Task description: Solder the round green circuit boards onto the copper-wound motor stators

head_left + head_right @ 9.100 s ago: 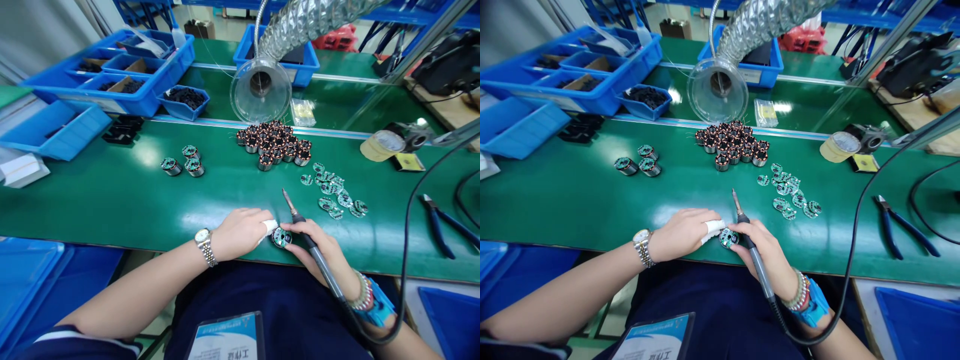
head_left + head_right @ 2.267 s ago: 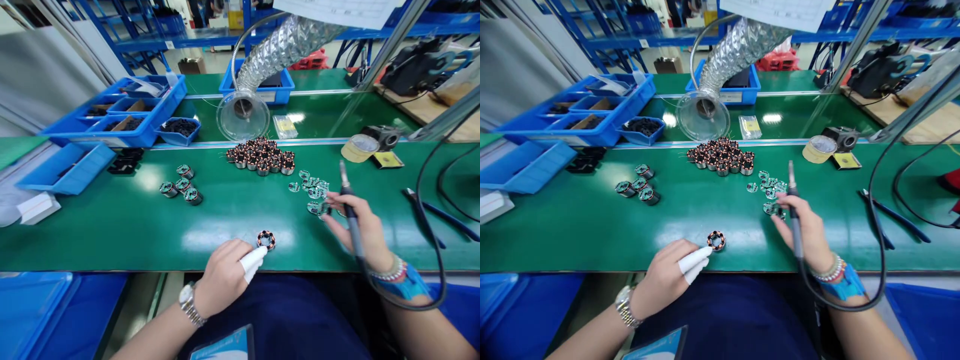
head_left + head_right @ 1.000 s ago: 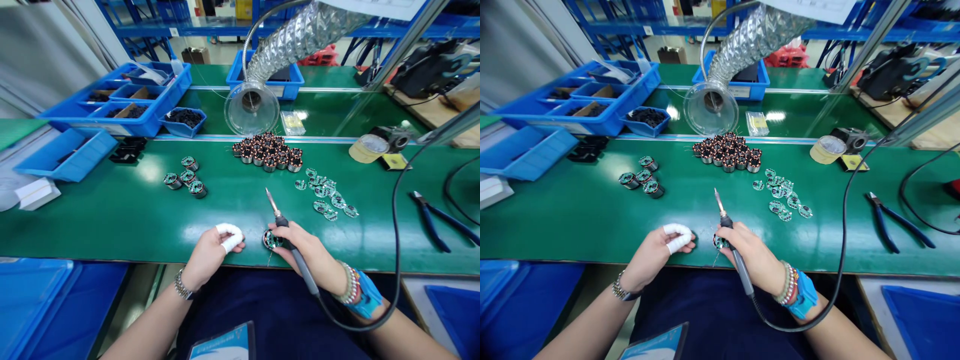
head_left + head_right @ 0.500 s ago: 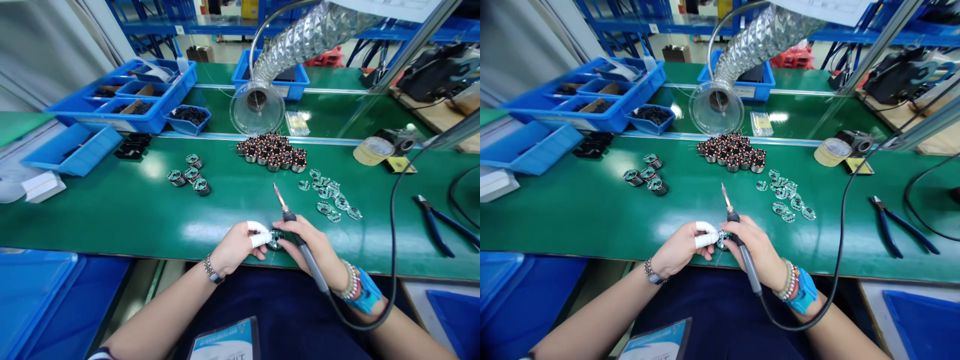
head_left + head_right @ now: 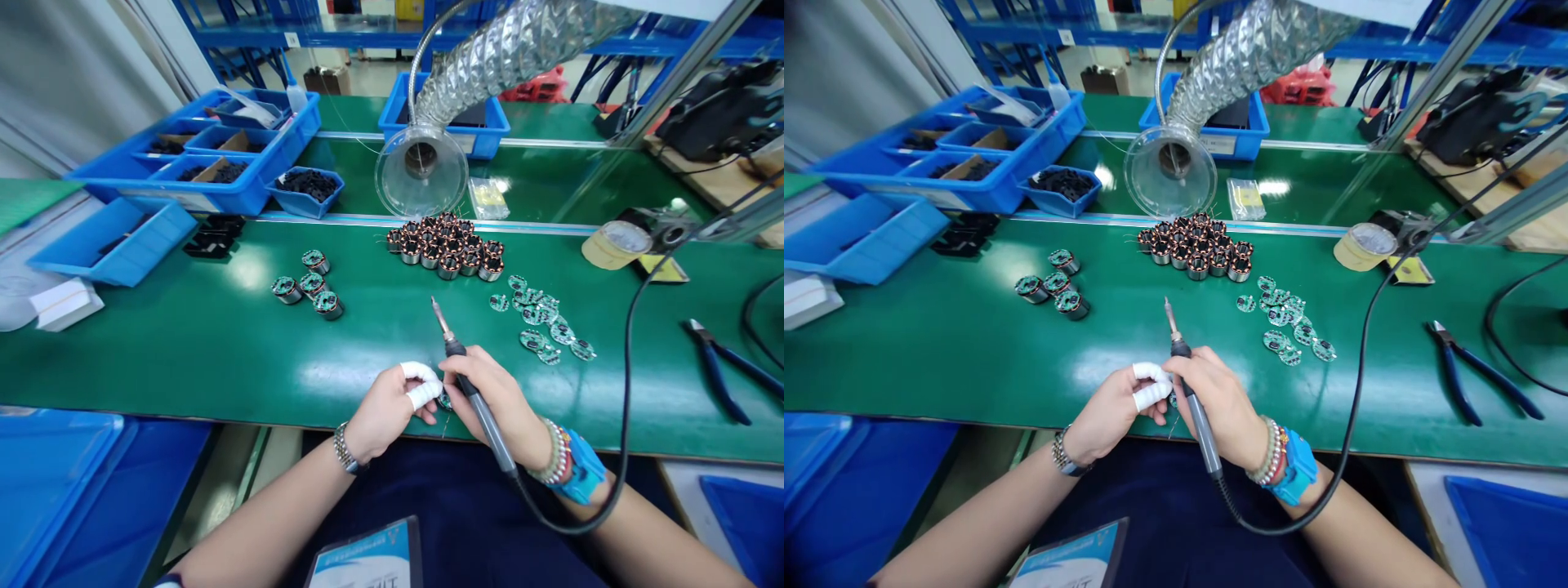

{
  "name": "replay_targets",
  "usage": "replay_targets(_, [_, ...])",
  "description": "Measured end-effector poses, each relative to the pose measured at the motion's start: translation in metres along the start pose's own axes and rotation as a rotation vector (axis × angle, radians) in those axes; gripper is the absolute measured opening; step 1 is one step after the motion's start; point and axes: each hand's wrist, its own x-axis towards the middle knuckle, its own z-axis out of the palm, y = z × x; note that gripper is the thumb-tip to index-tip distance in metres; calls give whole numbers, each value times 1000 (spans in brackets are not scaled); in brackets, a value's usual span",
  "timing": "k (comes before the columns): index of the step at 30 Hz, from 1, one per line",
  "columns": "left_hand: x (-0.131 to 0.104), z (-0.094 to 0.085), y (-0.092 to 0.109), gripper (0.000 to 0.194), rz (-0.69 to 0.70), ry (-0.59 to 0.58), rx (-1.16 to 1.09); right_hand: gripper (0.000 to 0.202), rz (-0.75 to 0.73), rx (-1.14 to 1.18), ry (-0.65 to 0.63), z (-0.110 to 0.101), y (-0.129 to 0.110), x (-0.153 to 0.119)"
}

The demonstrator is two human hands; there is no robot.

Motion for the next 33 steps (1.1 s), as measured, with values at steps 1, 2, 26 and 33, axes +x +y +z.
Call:
replay_targets(1, [0, 0, -1, 15, 6, 1, -4, 25, 8, 5, -1, 0, -1, -1])
replay_targets(2, [0, -1, -1, 15, 6, -2, -7, 25, 16, 10, 3, -2, -1, -1])
replay_targets(26, [7, -12, 4, 7, -114, -109, -43, 23, 157, 189, 18, -49, -18, -22])
replay_targets(33, [7, -12, 4, 7, -120, -111, -41, 23, 176, 184, 8, -49, -18, -21])
